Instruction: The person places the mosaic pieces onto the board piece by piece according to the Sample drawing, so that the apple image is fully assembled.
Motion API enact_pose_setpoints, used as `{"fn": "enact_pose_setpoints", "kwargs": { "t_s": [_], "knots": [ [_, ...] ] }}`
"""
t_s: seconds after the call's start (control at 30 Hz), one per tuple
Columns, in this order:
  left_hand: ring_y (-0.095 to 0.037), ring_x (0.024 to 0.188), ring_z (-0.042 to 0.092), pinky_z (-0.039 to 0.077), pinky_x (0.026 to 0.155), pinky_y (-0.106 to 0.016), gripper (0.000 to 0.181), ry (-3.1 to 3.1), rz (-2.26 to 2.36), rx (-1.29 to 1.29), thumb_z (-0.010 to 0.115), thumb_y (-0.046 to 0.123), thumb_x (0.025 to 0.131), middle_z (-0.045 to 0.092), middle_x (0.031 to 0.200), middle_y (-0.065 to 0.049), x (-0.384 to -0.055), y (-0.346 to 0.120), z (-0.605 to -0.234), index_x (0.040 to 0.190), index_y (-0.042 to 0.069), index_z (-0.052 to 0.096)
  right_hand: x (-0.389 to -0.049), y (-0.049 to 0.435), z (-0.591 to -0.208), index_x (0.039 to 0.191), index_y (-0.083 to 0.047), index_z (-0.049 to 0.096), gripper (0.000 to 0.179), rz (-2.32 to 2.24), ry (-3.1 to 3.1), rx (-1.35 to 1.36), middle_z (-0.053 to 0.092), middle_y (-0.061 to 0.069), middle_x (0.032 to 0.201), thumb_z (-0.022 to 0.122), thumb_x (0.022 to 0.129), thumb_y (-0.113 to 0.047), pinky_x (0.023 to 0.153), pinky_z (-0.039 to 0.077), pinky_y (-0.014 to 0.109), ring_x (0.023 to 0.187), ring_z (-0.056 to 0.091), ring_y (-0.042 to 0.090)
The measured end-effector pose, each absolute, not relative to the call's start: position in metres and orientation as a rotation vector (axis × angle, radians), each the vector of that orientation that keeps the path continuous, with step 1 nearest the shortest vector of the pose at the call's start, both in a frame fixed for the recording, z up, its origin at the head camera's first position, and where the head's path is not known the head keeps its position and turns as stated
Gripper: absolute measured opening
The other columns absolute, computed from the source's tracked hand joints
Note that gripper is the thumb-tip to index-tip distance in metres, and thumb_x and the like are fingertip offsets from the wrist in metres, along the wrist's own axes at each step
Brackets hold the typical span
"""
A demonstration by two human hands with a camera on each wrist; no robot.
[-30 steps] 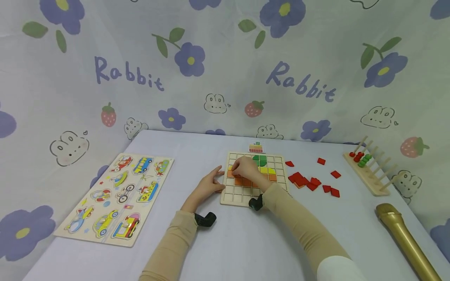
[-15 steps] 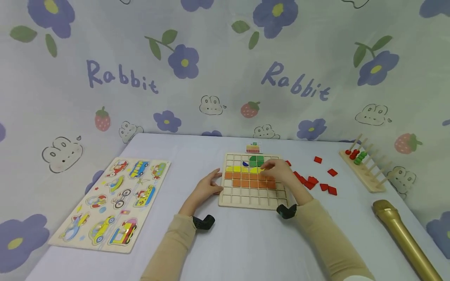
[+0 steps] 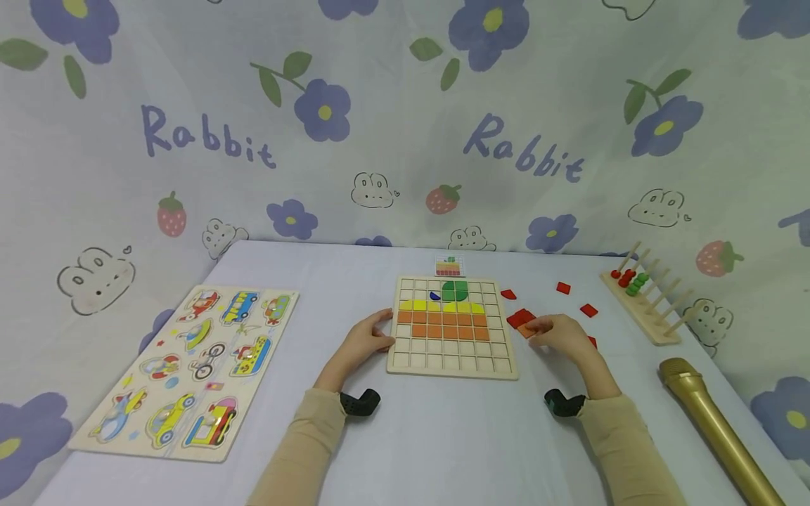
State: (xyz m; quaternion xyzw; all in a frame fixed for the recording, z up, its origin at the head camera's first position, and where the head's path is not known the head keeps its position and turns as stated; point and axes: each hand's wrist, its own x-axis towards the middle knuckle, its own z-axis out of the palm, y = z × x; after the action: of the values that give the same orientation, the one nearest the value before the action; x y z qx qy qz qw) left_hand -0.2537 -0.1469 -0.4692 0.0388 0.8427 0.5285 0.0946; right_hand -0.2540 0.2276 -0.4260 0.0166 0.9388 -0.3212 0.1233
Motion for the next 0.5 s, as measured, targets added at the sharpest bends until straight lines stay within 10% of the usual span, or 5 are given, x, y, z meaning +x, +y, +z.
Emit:
{"fn": "enact_pose_setpoints", "kwargs": {
  "t_s": [0.5],
  "knots": [
    [-0.014, 0.069, 0.058, 0.049, 0.065, -0.026, 0.059, 2.483, 1.558, 0.086, 0.067, 0.009, 0.082, 0.059, 0.080, -0.008, -0.2522, -0.1470, -0.4687, 0.137, 0.011, 0.046, -0.2580, 0.2246, -0.4317, 0.104, -0.003, 0.063, 0.032, -0.898, 2.756, 0.012, 0.053, 0.011, 0.089, 0.074, 0.076, -0.013, 0.067, 0.041, 0.032, 0.085, 0.047, 0.026]
  ]
}}
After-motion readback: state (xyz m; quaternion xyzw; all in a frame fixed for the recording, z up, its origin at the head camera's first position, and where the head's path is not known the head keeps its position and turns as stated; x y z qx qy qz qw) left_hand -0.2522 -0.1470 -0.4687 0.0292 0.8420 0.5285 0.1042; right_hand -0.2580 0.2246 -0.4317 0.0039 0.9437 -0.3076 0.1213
